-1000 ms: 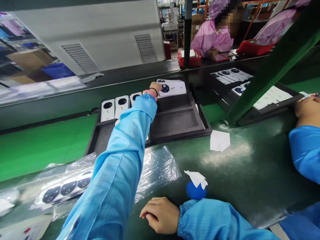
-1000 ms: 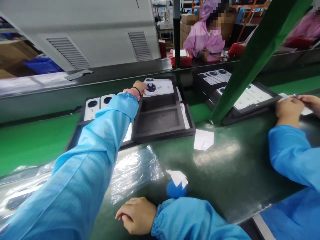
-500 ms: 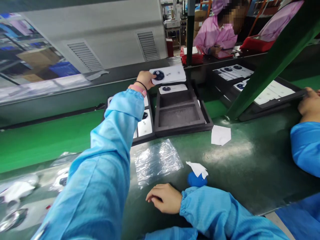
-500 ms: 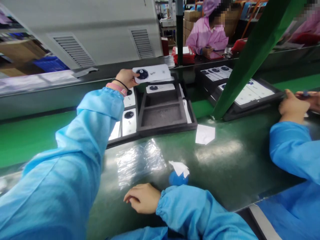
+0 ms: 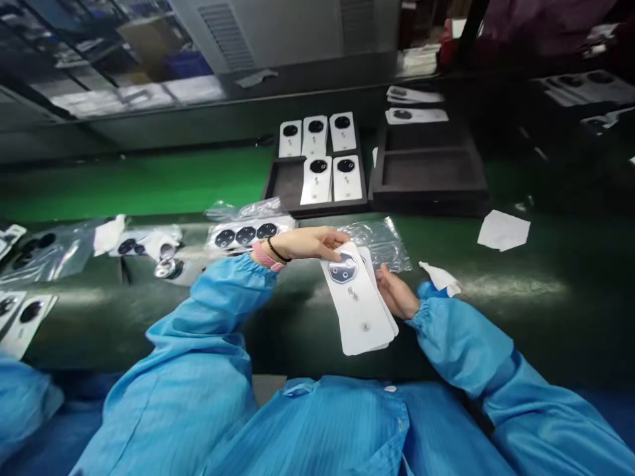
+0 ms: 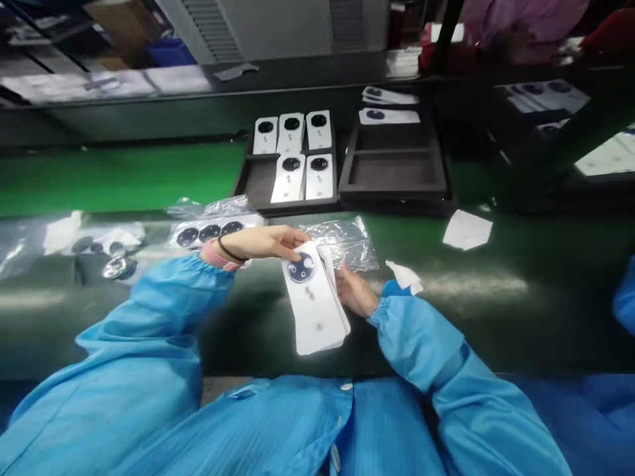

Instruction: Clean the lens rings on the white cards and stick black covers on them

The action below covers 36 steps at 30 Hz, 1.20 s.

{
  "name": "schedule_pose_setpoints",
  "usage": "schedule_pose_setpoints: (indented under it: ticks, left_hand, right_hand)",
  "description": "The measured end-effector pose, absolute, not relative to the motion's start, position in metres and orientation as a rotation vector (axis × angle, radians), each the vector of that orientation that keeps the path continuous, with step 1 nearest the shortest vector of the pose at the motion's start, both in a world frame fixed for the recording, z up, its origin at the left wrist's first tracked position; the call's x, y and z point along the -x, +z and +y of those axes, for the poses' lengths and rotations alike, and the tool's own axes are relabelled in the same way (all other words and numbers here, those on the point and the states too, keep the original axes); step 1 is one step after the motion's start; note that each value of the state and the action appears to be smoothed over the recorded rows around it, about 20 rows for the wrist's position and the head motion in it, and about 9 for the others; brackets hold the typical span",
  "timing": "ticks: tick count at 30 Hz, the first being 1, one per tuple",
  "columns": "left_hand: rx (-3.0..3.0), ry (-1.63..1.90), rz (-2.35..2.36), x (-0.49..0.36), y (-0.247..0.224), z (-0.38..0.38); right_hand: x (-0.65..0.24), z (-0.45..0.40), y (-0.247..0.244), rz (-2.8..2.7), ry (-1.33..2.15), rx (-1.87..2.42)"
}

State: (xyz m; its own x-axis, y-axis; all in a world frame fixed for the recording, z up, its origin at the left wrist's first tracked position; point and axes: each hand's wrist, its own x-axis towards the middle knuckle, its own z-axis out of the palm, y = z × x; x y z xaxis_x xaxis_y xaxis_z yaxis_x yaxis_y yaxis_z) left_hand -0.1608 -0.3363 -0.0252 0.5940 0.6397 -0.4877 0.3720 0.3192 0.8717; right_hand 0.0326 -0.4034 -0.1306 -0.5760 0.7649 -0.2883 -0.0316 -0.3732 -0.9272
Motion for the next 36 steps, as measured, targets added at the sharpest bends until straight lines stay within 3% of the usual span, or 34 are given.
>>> schedule_pose_setpoints:
  ticks: [4, 14, 29, 36]
  left_hand:
    - [-1.229, 0.262, 0.939, 0.175, -0.062, -0.365]
    - [-1.076, 0.504, 0.904, 0.192, -0.116, -0.426]
    - [-1.239, 0.561, 1.157, 0.205, -0.125, -0.429]
    - [-1.58, 0.66, 1.379, 0.224, -0.128, -0.446]
  right_hand:
    - [-0.037, -0.415, -0.127, -1.35, 2.168, 0.987]
    - [-0.024, -0.459, -0.126, -1.296, 1.888, 1.2]
    - [-0.041, -0.466, -0.118, -1.343, 1.634, 1.594]
    - [-0.048, -0.485, -0.119, -1.322, 1.477, 1.707]
